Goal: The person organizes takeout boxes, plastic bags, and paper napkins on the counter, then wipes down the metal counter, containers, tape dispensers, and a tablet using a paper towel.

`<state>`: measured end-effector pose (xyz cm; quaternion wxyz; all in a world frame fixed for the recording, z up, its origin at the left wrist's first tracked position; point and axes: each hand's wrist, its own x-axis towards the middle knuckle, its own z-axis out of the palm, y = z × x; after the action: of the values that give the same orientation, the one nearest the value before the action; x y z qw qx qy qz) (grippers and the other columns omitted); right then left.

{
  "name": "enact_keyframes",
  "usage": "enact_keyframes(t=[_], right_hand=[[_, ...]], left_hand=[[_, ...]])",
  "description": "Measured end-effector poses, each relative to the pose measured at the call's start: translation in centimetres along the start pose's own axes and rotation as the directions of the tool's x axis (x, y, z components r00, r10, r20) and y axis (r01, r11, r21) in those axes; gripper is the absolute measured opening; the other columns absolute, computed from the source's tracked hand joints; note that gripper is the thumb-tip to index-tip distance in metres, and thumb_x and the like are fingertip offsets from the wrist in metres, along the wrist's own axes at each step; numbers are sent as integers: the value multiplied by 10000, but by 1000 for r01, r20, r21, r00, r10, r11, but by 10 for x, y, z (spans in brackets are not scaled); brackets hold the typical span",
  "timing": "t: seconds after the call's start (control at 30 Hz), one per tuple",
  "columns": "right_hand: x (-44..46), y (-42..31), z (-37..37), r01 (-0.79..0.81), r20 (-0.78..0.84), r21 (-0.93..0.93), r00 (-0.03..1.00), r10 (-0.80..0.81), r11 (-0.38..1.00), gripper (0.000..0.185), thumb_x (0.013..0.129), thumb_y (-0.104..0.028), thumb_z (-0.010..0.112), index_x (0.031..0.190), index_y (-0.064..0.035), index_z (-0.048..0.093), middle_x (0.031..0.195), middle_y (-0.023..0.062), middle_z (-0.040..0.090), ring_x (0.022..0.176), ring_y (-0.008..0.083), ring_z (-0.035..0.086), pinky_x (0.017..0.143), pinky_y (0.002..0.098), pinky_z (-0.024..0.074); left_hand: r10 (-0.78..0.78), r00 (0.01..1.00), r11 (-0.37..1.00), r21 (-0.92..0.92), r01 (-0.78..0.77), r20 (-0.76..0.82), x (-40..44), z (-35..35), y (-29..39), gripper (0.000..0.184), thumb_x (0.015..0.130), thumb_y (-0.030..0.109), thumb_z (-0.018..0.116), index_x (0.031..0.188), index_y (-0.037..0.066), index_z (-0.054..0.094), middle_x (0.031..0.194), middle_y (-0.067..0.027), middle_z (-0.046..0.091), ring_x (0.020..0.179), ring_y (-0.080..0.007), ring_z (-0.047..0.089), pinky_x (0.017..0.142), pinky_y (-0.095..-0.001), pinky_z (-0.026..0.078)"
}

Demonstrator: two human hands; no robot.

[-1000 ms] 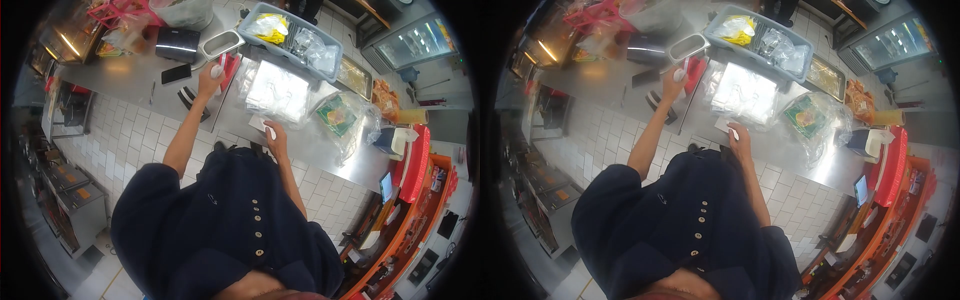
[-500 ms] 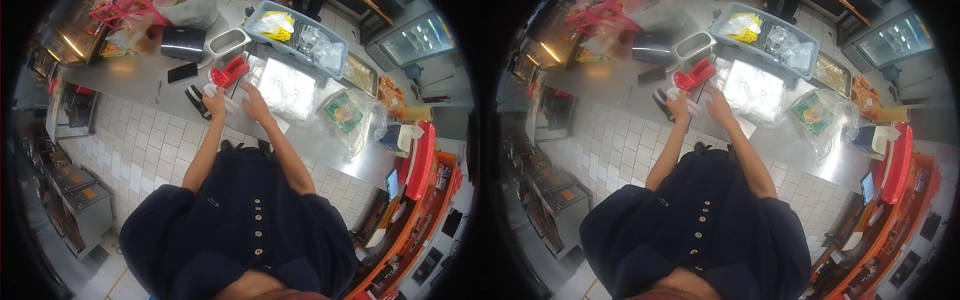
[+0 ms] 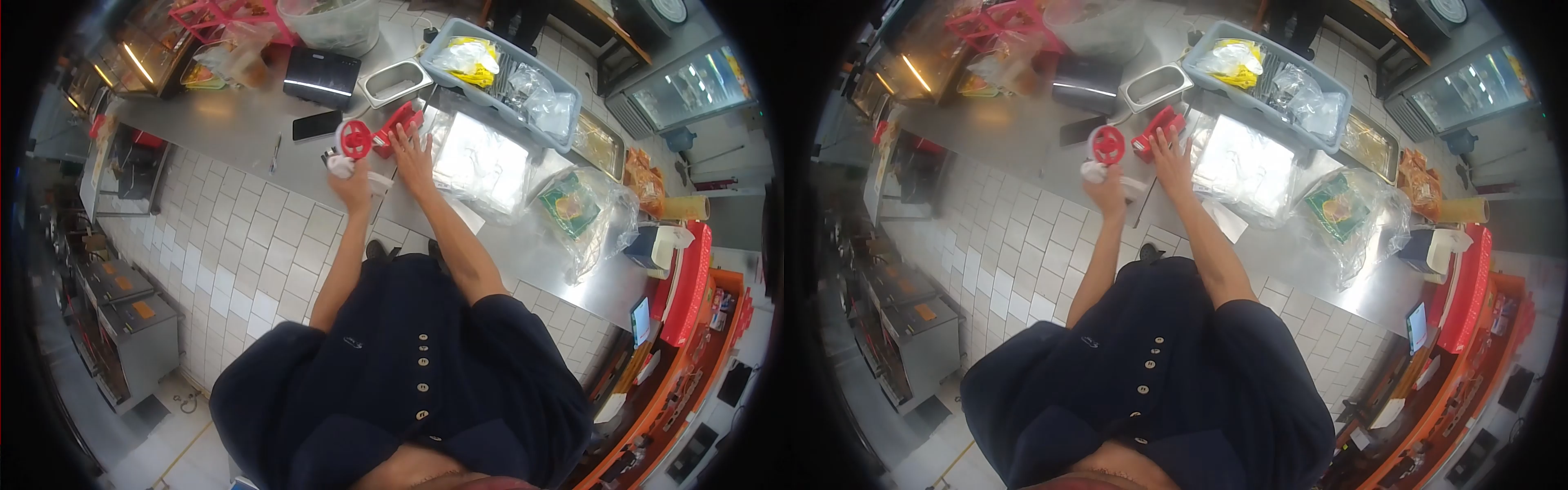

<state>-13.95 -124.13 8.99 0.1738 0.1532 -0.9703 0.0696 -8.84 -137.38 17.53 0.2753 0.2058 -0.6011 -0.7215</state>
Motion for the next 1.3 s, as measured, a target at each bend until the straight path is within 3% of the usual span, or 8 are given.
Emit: enact_keyframes(t=[0.13,0.2,0.43,0.5,0.63,1.0,1.17,1.3], right_hand=[[10,-8,-35,-105,167,168,983,77,980,489,968,-197,557,1448,-139,487,1572,124,371,1474,328,315,1129,595,316],[12,-6,-46,-315,190,921,878,439,231,446,1034,-261,527,1429,-56,496,1389,154,562,1288,267,533,1071,434,413],[-28,-8,-175,-260,240,966,884,400,-7,364,1036,-287,552,1273,-14,592,1116,99,662,1018,157,622,876,322,519],[-47,8,-179,-323,510,764,832,218,-558,368,1016,-283,594,1256,-3,594,1123,96,662,1019,183,633,882,347,523],[-90,16,-194,-209,486,577,865,127,-789,394,1014,-300,588,1229,29,602,1189,134,666,1097,214,644,960,382,524],[-132,3,-191,-167,537,673,781,320,-721,308,1071,-309,474,1163,-48,610,1062,41,664,972,123,640,875,332,527],[-112,-13,-214,-196,373,928,508,777,-317,364,1068,-306,471,1290,-30,553,1160,85,639,1008,163,637,858,286,505],[-113,-1,-237,-339,263,939,826,498,66,409,987,-229,642,1322,-16,544,1132,87,649,967,150,632,778,274,507]], left_hand=[[104,947,994,-2,-108,305,4,-9,92,97,865,27,647,951,-8,618,736,-63,674,663,-106,621,623,-250,477],[69,925,995,38,-89,373,3,-17,101,119,881,45,645,983,-16,631,745,-67,687,666,-104,621,633,-245,474],[-101,754,994,99,49,649,-47,-17,97,161,906,1,610,1050,-71,623,791,-75,688,705,-133,671,675,-265,529],[-145,698,989,108,96,701,-59,-15,96,175,906,-5,604,1067,-73,619,790,-78,684,704,-139,671,674,-272,533],[-236,578,938,26,347,781,-70,-19,96,193,910,69,649,1067,-42,633,789,-68,675,665,-124,627,621,-259,485],[-388,399,806,96,584,831,-82,-22,87,135,987,94,619,1077,-5,616,785,-18,611,652,-93,568,593,-237,451],[-417,468,851,154,502,779,-81,-9,87,112,990,114,627,1041,15,615,771,-10,598,645,-87,545,599,-237,436],[-397,464,870,164,465,792,-77,-11,94,110,989,117,629,1019,12,619,771,-16,605,655,-85,559,621,-230,443]])
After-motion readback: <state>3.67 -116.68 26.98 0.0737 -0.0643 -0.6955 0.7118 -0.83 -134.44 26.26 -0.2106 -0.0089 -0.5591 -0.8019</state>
